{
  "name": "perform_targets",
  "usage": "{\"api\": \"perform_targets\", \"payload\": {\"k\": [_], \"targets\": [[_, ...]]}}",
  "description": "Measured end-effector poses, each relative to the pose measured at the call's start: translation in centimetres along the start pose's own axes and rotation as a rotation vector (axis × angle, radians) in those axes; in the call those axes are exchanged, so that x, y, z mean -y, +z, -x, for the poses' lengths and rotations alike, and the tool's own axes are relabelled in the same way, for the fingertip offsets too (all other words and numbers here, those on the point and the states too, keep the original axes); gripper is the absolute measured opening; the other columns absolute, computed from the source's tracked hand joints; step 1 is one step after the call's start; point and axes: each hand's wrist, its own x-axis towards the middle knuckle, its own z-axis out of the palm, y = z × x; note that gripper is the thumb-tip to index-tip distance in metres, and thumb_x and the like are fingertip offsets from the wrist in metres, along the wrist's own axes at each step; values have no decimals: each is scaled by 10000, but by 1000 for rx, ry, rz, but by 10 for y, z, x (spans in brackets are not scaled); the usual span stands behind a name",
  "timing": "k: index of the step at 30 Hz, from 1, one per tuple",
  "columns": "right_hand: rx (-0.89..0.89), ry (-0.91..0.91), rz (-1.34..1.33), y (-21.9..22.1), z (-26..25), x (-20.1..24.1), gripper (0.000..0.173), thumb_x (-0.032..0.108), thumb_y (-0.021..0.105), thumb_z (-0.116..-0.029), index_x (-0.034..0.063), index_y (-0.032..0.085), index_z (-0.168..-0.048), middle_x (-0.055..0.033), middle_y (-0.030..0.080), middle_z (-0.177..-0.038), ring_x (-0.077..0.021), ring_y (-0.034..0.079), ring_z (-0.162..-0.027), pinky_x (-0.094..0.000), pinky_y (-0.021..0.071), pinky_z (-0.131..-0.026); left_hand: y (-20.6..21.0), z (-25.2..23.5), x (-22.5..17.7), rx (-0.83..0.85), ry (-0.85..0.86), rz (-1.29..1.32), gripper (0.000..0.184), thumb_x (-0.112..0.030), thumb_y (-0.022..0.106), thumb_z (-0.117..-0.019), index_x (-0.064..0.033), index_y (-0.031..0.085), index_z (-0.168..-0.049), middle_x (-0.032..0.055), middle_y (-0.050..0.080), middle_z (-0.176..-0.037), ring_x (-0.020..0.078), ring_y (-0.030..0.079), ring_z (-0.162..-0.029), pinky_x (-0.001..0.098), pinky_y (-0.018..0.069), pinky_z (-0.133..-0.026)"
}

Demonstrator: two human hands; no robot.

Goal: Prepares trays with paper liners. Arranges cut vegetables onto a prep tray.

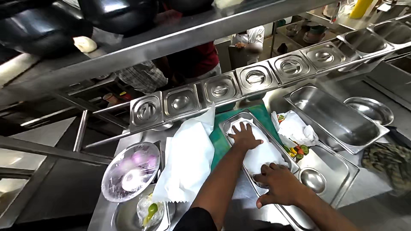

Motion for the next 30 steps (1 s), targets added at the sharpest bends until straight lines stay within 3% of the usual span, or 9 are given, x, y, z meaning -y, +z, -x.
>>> {"api": "perform_targets", "payload": {"k": [2,4,6,8,12,17,22,26,30], "targets": [[-7,0,6,-1,1,-1,1015,982,365,-752,299,536,-1483,-178,556,-1402,-436,510,-1281,-670,439,-951,7,-3,4,5,-11,10,1104,-797,567,-855,-214,95,-1665,191,-70,-1714,567,-21,-1523,883,155,-1038],[-20,-11,6,1,0,-1,1024,986,354,-751,293,538,-1483,-184,564,-1387,-435,516,-1272,-671,443,-942,9,-2,5,0,-9,-17,1097,-809,542,-861,-226,80,-1667,164,-80,-1719,553,-20,-1529,874,161,-1043],[-9,-16,3,1,0,-1,1016,978,369,-757,289,532,-1487,-183,558,-1387,-433,514,-1268,-664,441,-949,3,1,2,-22,1,-50,1051,-755,593,-869,-182,186,-1650,207,62,-1708,565,131,-1507,845,268,-1023],[5,-11,-1,-1,1,-1,998,966,390,-765,296,524,-1493,-176,554,-1395,-429,513,-1271,-659,439,-961,-5,5,-2,-91,32,-51,891,-627,657,-897,-122,374,-1574,253,360,-1581,527,407,-1378,731,432,-968],[0,-13,0,-1,0,-1,999,968,388,-763,299,524,-1493,-177,557,-1391,-434,513,-1267,-667,439,-951,-19,-8,1,-129,42,70,525,-255,635,-933,-147,535,-1437,194,569,-1402,401,620,-1197,612,541,-897],[-2,-17,12,0,0,-4,1009,976,379,-755,314,512,-1505,-178,552,-1390,-431,507,-1266,-668,433,-944,-26,-38,22,-154,22,244,397,-188,612,-922,-177,592,-1318,185,697,-1183,402,674,-1103,646,541,-839],[7,-19,10,-1,-2,-4,1005,971,404,-752,315,507,-1506,-167,554,-1396,-427,506,-1277,-670,425,-966,-30,-38,20,-143,25,178,379,-208,599,-939,-186,595,-1318,191,679,-1216,406,662,-1126,643,539,-850],[3,-25,16,-3,-1,-3,987,966,408,-756,300,542,-1471,-169,572,-1371,-424,526,-1263,-664,437,-972,-40,-16,13,-103,64,105,270,-285,570,-985,-142,633,-1205,187,700,-1143,397,676,-1078,639,533,-824],[-166,-57,-4,-13,10,-2,983,945,421,-778,209,605,-1404,-163,621,-1335,-402,571,-1242,-631,467,-966,-32,-13,16,15,129,97,461,-298,630,-952,-182,547,-1390,202,693,-1182,423,671,-1092,668,525,-856]]}}
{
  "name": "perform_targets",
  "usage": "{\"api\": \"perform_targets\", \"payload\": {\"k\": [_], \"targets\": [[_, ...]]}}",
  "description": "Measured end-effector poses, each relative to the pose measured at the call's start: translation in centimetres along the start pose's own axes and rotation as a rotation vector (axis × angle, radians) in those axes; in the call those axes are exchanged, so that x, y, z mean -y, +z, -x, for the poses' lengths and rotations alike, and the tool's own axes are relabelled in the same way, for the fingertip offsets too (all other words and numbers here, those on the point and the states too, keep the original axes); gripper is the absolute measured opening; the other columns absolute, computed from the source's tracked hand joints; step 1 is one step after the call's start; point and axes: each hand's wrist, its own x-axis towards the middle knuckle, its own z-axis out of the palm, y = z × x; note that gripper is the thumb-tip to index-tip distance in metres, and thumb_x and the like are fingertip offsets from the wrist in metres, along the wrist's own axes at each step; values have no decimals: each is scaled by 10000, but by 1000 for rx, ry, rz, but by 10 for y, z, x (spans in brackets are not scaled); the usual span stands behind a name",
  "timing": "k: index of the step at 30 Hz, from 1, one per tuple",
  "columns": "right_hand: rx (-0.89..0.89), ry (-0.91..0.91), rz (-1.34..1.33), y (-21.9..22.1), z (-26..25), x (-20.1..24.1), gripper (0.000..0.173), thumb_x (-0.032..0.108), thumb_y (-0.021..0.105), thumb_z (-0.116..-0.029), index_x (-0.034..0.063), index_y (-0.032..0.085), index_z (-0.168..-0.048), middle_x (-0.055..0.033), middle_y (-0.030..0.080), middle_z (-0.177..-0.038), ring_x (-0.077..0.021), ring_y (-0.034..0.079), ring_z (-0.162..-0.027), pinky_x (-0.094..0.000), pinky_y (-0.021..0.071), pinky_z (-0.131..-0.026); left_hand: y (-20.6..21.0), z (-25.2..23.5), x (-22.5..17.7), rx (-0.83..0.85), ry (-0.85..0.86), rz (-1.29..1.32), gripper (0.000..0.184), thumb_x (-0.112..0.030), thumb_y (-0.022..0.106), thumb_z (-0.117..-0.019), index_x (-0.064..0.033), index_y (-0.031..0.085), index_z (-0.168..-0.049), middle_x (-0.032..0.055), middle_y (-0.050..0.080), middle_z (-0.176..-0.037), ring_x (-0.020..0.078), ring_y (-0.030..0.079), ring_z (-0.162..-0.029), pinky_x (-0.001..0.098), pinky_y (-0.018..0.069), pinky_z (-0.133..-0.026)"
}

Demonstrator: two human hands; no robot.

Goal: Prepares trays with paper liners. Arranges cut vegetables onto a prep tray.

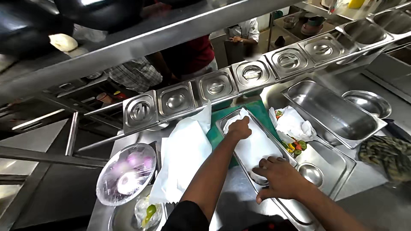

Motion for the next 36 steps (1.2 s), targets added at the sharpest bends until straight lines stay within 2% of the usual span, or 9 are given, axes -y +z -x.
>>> {"api": "perform_targets", "payload": {"k": [4,7,12,15,19,23,29,32,36], "targets": [[-723,46,-191,6,27,-33,537,620,501,-994,184,750,-1185,-48,741,-1126,-242,707,-1068,-500,595,-873,3,8,0,-25,37,-52,487,-273,618,-955,-180,549,-1429,187,663,-1268,400,651,-1151,644,524,-895],[-1051,234,-284,6,48,-75,346,393,566,-1002,116,753,-1094,-60,726,-1024,-215,712,-882,-458,616,-717,22,57,5,-423,78,41,510,-397,670,-962,-168,594,-1412,185,576,-1385,414,558,-1254,622,485,-982],[-828,571,-111,-2,42,-125,449,230,760,-917,87,649,-1328,-236,620,-1315,-493,596,-1185,-681,516,-888,98,129,17,-693,-182,638,995,-287,861,-767,-37,325,-1566,298,334,-1555,476,382,-1399,641,395,-1084],[-620,636,13,-10,23,-136,562,218,798,-876,147,608,-1400,-210,562,-1413,-501,530,-1270,-677,512,-889,125,127,18,-656,-210,993,774,-48,710,-870,-12,303,-1528,231,545,-1264,279,641,-979,414,575,-808],[-577,697,105,-15,17,-139,334,216,780,-898,121,713,-1212,-191,632,-1295,-448,630,-1151,-629,569,-776,105,109,28,-668,-221,1014,608,30,596,-912,-40,420,-1489,186,596,-1150,284,622,-897,465,550,-762],[-744,656,57,5,46,-130,466,230,745,-932,105,626,-1365,-232,585,-1383,-480,625,-1168,-661,557,-820,82,88,56,-638,-182,860,554,-3,618,-918,-74,513,-1458,173,618,-1158,289,632,-852,483,556,-723],[-1078,318,24,114,98,-69,433,449,545,-1002,78,740,-1112,-193,706,-1151,-396,684,-1042,-536,585,-839,68,81,72,-653,-171,829,550,-1,607,-920,-74,518,-1458,170,618,-1163,283,629,-830,484,555,-715],[-1165,332,-4,134,101,-50,352,421,566,-1000,128,757,-1043,-147,711,-1119,-319,682,-1037,-458,580,-869,68,84,77,-630,-182,804,571,-4,605,-926,-65,487,-1481,195,609,-1205,306,636,-886,498,556,-745],[-1219,562,185,88,105,-64,340,363,601,-958,103,767,-1102,-216,689,-1203,-464,640,-1131,-610,528,-933,59,109,64,-725,-97,459,747,-222,748,-891,-4,416,-1524,310,438,-1491,494,494,-1307,641,439,-1045]]}}
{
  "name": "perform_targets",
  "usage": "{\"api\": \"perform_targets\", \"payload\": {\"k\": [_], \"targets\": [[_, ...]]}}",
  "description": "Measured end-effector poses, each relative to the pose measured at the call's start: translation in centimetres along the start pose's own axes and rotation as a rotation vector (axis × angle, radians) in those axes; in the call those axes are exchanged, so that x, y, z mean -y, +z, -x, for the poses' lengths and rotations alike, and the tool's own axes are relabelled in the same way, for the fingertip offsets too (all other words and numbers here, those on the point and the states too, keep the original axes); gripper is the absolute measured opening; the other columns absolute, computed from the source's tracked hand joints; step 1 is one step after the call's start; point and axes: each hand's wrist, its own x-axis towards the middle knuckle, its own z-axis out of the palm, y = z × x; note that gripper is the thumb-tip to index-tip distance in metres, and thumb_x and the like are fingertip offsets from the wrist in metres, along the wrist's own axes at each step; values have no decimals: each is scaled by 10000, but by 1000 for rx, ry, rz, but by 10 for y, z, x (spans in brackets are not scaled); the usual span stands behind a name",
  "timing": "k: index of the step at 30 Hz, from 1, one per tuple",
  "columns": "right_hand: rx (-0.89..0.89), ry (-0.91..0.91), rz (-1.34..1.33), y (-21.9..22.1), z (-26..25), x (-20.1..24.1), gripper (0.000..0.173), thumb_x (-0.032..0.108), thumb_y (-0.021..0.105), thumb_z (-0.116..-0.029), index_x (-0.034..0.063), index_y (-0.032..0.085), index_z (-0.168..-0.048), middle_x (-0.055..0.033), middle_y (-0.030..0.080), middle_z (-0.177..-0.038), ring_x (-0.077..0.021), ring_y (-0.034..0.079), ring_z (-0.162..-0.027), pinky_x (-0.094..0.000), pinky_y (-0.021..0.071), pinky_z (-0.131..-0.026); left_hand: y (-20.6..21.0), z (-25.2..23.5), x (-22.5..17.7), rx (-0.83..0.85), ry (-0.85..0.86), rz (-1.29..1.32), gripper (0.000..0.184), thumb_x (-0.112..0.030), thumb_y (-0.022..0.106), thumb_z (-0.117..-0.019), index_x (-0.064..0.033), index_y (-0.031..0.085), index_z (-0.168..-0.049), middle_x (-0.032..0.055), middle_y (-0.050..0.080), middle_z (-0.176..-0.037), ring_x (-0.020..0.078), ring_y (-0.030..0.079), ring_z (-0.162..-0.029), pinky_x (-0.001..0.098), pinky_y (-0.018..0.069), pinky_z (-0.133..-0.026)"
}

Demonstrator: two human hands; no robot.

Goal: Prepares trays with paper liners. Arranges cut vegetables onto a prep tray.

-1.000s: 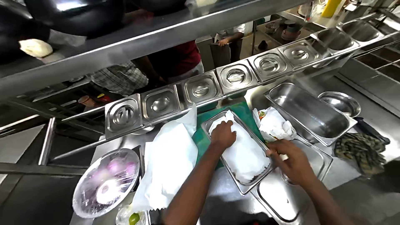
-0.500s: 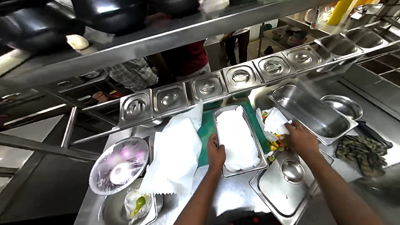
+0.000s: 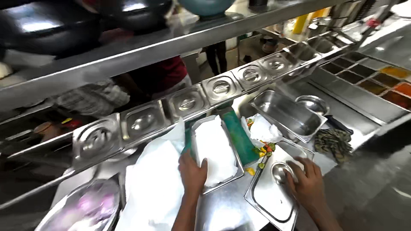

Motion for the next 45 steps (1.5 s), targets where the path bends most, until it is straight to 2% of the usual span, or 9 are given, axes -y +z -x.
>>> {"api": "perform_targets", "payload": {"k": [6,10,16,19,22,26,31,37,45], "targets": [[241,28,207,23,-84,-74,494,359,638,-981,147,597,-1425,-225,654,-1276,-462,605,-1200,-656,421,-1059,24,69,-69,224,434,350,507,-343,674,-932,-2,619,-1303,191,571,-1403,252,631,-1182,403,590,-874],[263,-189,197,50,-118,-120,288,204,699,-918,120,734,-1191,-135,729,-884,-371,697,-844,-563,548,-819,82,102,-92,351,463,297,403,-355,698,-926,-102,702,-1239,155,562,-1430,217,619,-1218,358,586,-904],[293,-123,82,57,-140,-139,284,136,728,-881,55,751,-1152,-176,748,-959,-416,701,-913,-585,536,-811,127,105,-131,298,290,118,422,-388,683,-918,-126,703,-1247,144,552,-1451,260,601,-1243,404,563,-942],[369,-38,98,50,-149,-140,349,190,696,-930,54,701,-1252,-218,728,-1090,-454,671,-1030,-625,504,-866,147,75,-153,202,234,-127,501,-414,695,-903,-108,681,-1299,179,512,-1496,402,502,-1341,561,454,-1072],[314,-102,-32,43,-152,-123,557,282,733,-918,87,592,-1421,-286,598,-1333,-537,549,-1221,-705,439,-944,169,27,-170,295,107,-430,760,-519,710,-883,-195,482,-1532,165,155,-1700,469,258,-1490,682,290,-1122],[619,-357,-232,72,-164,-77,609,349,802,-862,247,603,-1429,-133,550,-1462,-412,507,-1323,-620,460,-987,172,-8,-184,424,23,-478,836,-454,820,-804,-417,426,-1540,82,-10,-1729,467,81,-1537,744,227,-1104],[508,-281,-181,99,-197,-90,189,179,645,-985,21,747,-1000,-215,717,-1039,-422,686,-1007,-606,535,-851,160,-11,-176,384,-30,-450,811,-343,793,-849,-394,397,-1555,124,36,-1719,489,177,-1500,728,289,-1070],[528,-176,123,90,-230,-84,209,-38,665,-894,16,711,-1090,-254,660,-1166,-489,609,-1133,-599,550,-799,156,-10,-168,439,-53,-445,573,-198,694,-902,-287,568,-1454,152,341,-1615,420,512,-1307,602,519,-940],[632,-193,-491,123,-216,-72,217,47,666,-926,76,736,-1130,-163,695,-1178,-362,681,-1049,-571,564,-887,151,-11,-172,476,64,-398,489,-275,656,-956,-215,579,-1435,154,431,-1535,378,579,-1231,543,554,-918]]}}
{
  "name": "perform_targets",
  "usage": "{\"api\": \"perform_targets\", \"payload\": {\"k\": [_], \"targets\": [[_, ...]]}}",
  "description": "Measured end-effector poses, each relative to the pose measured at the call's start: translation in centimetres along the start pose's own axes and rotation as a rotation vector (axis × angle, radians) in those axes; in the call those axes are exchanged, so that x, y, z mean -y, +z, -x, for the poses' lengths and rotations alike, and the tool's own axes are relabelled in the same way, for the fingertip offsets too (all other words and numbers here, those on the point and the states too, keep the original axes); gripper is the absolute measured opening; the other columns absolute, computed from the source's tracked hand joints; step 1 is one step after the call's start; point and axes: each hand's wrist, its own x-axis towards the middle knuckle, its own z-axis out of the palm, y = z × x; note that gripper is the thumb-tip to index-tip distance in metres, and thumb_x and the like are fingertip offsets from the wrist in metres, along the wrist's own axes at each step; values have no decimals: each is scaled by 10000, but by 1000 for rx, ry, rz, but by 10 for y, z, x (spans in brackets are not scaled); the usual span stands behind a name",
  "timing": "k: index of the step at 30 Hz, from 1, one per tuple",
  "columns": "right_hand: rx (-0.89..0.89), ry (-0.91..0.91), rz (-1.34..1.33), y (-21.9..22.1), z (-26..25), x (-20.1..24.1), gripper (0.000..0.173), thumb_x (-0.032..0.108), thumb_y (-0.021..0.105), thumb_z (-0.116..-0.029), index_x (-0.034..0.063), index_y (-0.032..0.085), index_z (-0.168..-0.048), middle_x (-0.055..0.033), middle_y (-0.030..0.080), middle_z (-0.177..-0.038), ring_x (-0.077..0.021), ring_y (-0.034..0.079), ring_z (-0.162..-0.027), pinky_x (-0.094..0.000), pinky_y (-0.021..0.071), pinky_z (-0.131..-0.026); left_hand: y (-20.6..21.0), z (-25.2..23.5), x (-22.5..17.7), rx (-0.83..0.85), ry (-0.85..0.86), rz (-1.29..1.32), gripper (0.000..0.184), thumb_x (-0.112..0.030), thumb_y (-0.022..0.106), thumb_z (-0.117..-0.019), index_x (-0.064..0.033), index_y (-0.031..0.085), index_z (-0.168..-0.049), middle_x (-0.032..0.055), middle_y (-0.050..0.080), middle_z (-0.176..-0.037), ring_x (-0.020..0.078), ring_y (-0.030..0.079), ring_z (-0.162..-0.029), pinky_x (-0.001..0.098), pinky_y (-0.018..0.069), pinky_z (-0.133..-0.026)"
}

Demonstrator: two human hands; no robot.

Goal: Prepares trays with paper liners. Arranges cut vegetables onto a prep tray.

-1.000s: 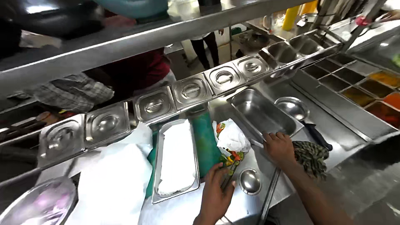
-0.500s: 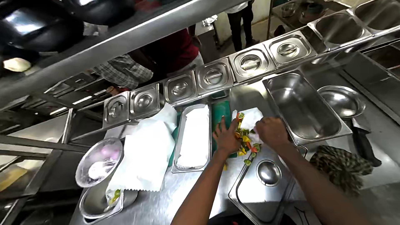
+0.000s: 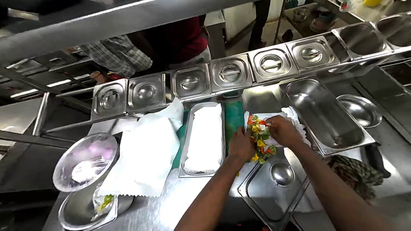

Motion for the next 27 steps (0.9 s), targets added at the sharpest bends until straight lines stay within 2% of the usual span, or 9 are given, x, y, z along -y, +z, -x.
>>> {"api": "perform_targets", "payload": {"k": [3,5,7,10,13,18,20,23,27], "targets": [[169,49,49,14,-17,-18,407,45,655,-911,149,687,-1304,-149,551,-1485,-437,475,-1380,-639,420,-1084,9,-6,3,-60,145,-6,404,-186,679,-925,-208,666,-1327,116,469,-1515,359,524,-1285,519,514,-989],[339,87,31,12,-23,-27,437,80,659,-940,163,648,-1369,-124,509,-1536,-413,425,-1434,-649,366,-1122,16,-13,0,-149,295,19,340,-143,667,-931,-179,709,-1266,94,535,-1486,355,530,-1294,534,486,-1015],[370,71,-11,4,-23,-34,407,48,674,-919,108,672,-1321,-140,592,-1438,-380,520,-1353,-635,377,-1118,14,-25,-11,-119,348,-21,358,-136,613,-963,-165,680,-1314,70,517,-1516,348,488,-1346,544,444,-1043],[399,165,-16,-14,-17,-37,396,33,710,-908,76,663,-1299,-180,590,-1411,-402,589,-1254,-641,472,-1011,10,-52,-23,73,360,-126,414,-158,573,-1008,-181,599,-1420,73,526,-1506,331,476,-1374,538,433,-1053],[447,275,-11,-21,-14,-36,486,53,723,-904,94,603,-1374,-216,646,-1281,-416,639,-1140,-643,499,-954,12,-74,-24,142,364,-170,332,-170,629,-980,-151,672,-1308,114,557,-1438,344,514,-1329,550,453,-1042],[508,238,21,-16,-26,-42,632,77,737,-891,238,561,-1477,-218,594,-1384,-426,577,-1248,-647,464,-1012,-6,-77,-26,120,346,-132,273,-233,547,-1050,-171,710,-1261,91,596,-1395,315,581,-1259,530,486,-1023],[568,200,83,-15,-34,-41,658,111,759,-879,271,553,-1483,-246,601,-1338,-447,583,-1209,-647,475,-980,-28,-65,-22,128,262,59,323,-260,504,-1074,-149,668,-1329,99,654,-1331,293,633,-1214,539,504,-1019],[666,187,197,-14,-48,-40,502,196,795,-850,226,637,-1325,-231,599,-1300,-436,625,-1116,-644,523,-879,-51,-36,5,50,140,583,287,-207,539,-1071,-121,620,-1333,102,731,-1036,217,717,-853,430,600,-789],[683,120,197,-19,-55,-43,341,175,854,-793,96,702,-1087,-175,658,-1121,-382,635,-1052,-615,517,-869,-63,8,53,-4,-125,1224,217,-116,438,-1085,-65,633,-1164,74,675,-934,134,630,-722,269,525,-622]]}}
